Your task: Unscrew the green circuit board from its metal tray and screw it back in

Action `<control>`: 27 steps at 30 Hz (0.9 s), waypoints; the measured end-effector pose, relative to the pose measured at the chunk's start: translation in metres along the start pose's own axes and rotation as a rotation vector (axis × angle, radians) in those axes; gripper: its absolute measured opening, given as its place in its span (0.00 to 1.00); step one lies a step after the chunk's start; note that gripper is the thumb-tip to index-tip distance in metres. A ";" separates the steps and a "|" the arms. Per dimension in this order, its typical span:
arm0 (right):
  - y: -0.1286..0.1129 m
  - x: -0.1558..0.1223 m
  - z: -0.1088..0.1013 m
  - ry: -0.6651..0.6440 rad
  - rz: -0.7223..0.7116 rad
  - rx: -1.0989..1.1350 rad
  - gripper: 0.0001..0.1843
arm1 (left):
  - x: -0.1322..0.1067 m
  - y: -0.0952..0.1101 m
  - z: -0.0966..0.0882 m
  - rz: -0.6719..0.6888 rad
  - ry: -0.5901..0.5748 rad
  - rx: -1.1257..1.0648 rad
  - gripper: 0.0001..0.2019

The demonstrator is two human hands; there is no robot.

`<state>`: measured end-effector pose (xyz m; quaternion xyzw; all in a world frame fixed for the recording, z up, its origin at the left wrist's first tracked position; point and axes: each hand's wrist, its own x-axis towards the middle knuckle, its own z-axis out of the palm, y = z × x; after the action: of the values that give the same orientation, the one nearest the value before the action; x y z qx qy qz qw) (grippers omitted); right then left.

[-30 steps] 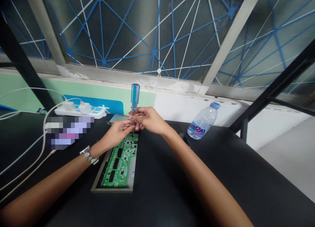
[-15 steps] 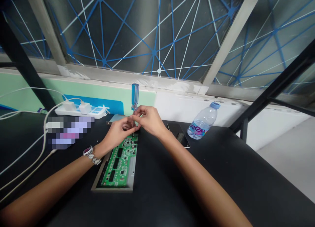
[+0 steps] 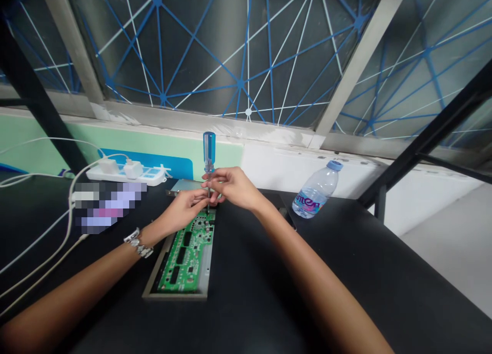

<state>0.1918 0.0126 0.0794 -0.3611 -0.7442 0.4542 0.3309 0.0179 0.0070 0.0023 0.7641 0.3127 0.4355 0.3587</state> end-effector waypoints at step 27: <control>0.012 0.006 0.013 0.324 -0.146 -0.130 0.12 | 0.001 -0.003 0.003 -0.094 0.084 -0.201 0.08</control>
<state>0.1810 0.0165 0.0649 -0.3954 -0.7332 0.3158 0.4543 0.0200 0.0082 -0.0006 0.6899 0.3177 0.4791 0.4401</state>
